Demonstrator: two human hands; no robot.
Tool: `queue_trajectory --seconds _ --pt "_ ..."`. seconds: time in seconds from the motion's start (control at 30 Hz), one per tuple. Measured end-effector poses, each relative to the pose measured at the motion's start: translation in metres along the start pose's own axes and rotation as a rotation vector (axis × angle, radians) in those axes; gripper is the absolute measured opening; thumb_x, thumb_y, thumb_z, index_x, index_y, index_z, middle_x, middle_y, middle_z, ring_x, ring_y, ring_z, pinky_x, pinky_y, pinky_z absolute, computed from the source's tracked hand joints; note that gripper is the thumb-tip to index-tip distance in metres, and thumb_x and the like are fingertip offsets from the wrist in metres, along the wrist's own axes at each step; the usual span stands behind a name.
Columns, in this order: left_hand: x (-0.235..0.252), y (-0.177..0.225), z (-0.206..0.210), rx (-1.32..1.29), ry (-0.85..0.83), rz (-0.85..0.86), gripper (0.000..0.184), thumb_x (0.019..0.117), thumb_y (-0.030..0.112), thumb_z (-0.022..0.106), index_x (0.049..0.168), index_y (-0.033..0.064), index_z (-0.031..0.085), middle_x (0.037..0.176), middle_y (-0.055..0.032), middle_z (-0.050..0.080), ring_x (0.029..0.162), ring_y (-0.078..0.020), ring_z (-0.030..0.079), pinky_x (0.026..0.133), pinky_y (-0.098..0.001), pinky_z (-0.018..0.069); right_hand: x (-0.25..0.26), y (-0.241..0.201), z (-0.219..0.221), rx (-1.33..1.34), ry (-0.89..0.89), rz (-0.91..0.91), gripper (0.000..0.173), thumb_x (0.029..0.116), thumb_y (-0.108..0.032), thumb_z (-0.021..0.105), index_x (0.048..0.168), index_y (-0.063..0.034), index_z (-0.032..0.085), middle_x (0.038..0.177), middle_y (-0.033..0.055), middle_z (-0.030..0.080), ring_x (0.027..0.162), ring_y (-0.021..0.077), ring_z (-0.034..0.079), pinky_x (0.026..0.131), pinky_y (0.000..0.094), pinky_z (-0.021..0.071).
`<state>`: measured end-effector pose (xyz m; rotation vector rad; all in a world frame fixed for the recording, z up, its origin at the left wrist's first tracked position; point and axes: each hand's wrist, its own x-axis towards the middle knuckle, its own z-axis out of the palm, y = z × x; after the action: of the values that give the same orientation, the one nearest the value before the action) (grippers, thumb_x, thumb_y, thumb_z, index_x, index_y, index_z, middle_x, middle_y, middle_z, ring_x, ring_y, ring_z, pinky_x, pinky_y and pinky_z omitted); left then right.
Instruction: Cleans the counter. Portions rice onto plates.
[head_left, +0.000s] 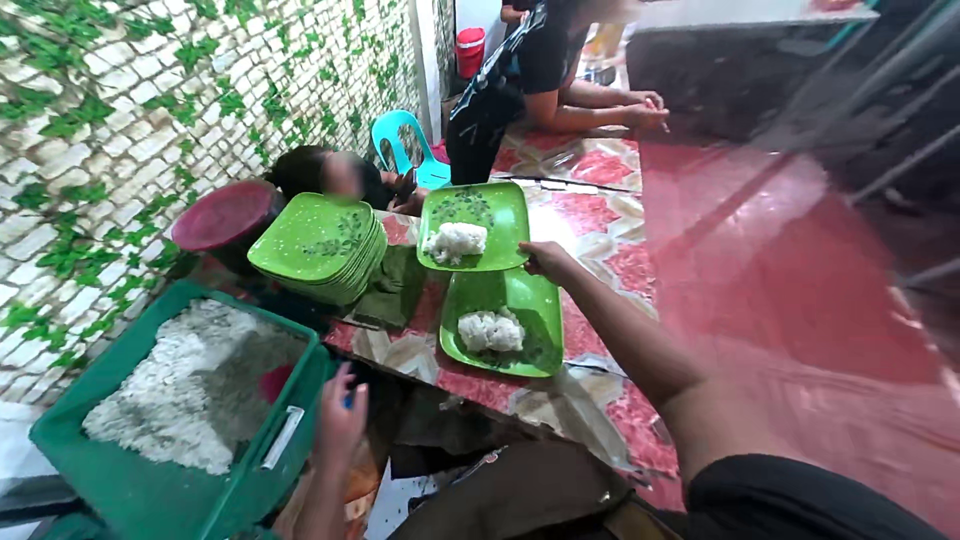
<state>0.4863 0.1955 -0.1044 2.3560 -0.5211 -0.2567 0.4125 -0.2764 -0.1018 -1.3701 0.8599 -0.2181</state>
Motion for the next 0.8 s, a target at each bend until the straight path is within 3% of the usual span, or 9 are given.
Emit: queue_trajectory --seconds 0.1,0.2,0.27,0.33,0.5,0.6,0.67,0.73,0.8 --pt "0.033 0.048 0.088 0.086 -0.297 0.009 0.059 0.1041 0.031 0.057 0.154 0.0031 0.043 0.133 -0.0218 0.063 0.121 -0.0363 0.062 0.106 -0.0539 0.0479 0.01 0.015 -0.039 0.006 0.02 0.028 0.031 0.1101 -0.026 0.047 0.112 0.0009 0.06 0.075 0.0017 0.056 0.058 0.0079 0.053 0.059 0.024 0.0494" --pt "0.051 0.078 0.14 0.157 -0.308 -0.032 0.058 0.1038 0.035 0.057 0.154 0.0074 0.045 0.141 -0.0185 0.06 0.133 -0.0359 0.055 0.113 -0.0574 0.0391 0.026 0.031 -0.062 0.038 0.051 0.06 0.028 0.11 -0.026 0.047 0.109 -0.0017 0.06 0.073 0.0009 0.056 0.058 0.008 0.054 0.058 0.024 0.0487" --pt "0.055 0.089 0.151 0.187 -0.252 -0.081 0.055 0.1024 0.028 0.058 0.154 0.0106 0.047 0.146 -0.0148 0.058 0.137 -0.0349 0.052 0.115 -0.0583 0.0362 0.029 0.035 -0.068 0.057 0.07 0.09 0.027 0.1097 -0.026 0.047 0.106 -0.002 0.06 0.071 0.001 0.055 0.055 0.0081 0.053 0.055 0.0234 0.0481" --pt "0.054 0.09 0.153 0.203 -0.224 -0.112 0.055 0.1009 0.022 0.058 0.154 0.0133 0.047 0.148 -0.0123 0.057 0.138 -0.0343 0.051 0.115 -0.059 0.0353 0.031 0.039 -0.072 0.039 0.07 0.108 0.029 0.1095 -0.026 0.047 0.105 -0.0017 0.061 0.07 0.0012 0.056 0.054 0.0081 0.052 0.053 0.0235 0.0469" --pt "0.043 0.072 0.14 0.211 -0.168 -0.13 0.055 0.0994 0.017 0.058 0.154 0.0123 0.048 0.141 -0.0154 0.061 0.136 -0.0356 0.052 0.115 -0.0594 0.0345 0.027 0.039 -0.069 -0.123 0.007 0.179 0.036 0.1102 -0.031 0.045 0.114 0.0006 0.062 0.076 0.0023 0.057 0.057 0.0088 0.051 0.056 0.0255 0.0455" --pt "0.04 0.071 0.128 0.282 -0.211 -0.134 0.056 0.1007 0.025 0.059 0.155 0.0152 0.046 0.143 -0.0131 0.06 0.137 -0.0335 0.051 0.116 -0.0583 0.0329 0.02 0.033 -0.064 -0.397 -0.01 0.242 0.043 0.1094 -0.037 0.046 0.115 0.0025 0.062 0.083 0.0069 0.058 0.064 0.0131 0.052 0.062 0.0319 0.0472" --pt "0.037 0.069 0.118 0.306 -0.23 -0.125 0.06 0.1018 0.033 0.059 0.156 0.0134 0.044 0.141 -0.0138 0.061 0.136 -0.0347 0.052 0.114 -0.0592 0.0347 0.018 0.029 -0.061 -0.64 -0.014 0.257 0.049 0.1082 -0.043 0.047 0.109 0.0037 0.064 0.088 0.0111 0.062 0.07 0.0171 0.057 0.069 0.0379 0.0504" --pt "0.029 0.061 0.101 0.256 -0.192 -0.09 0.062 0.1012 0.032 0.061 0.156 0.0096 0.043 0.132 -0.0151 0.066 0.131 -0.0376 0.055 0.111 -0.0614 0.0372 0.016 0.026 -0.058 -0.828 -0.021 0.266 0.055 0.1078 -0.046 0.046 0.111 0.0057 0.065 0.101 0.0178 0.066 0.086 0.0243 0.063 0.081 0.0451 0.0511" --pt "0.017 0.046 0.075 0.2 -0.094 -0.034 0.061 0.0995 0.028 0.063 0.154 0.0071 0.045 0.127 -0.0165 0.068 0.125 -0.0403 0.058 0.106 -0.0625 0.041 0.014 0.021 -0.051 -0.952 0.001 0.258 0.061 0.1071 -0.048 0.047 0.119 0.0093 0.064 0.122 0.0281 0.065 0.113 0.0377 0.064 0.099 0.057 0.0473"
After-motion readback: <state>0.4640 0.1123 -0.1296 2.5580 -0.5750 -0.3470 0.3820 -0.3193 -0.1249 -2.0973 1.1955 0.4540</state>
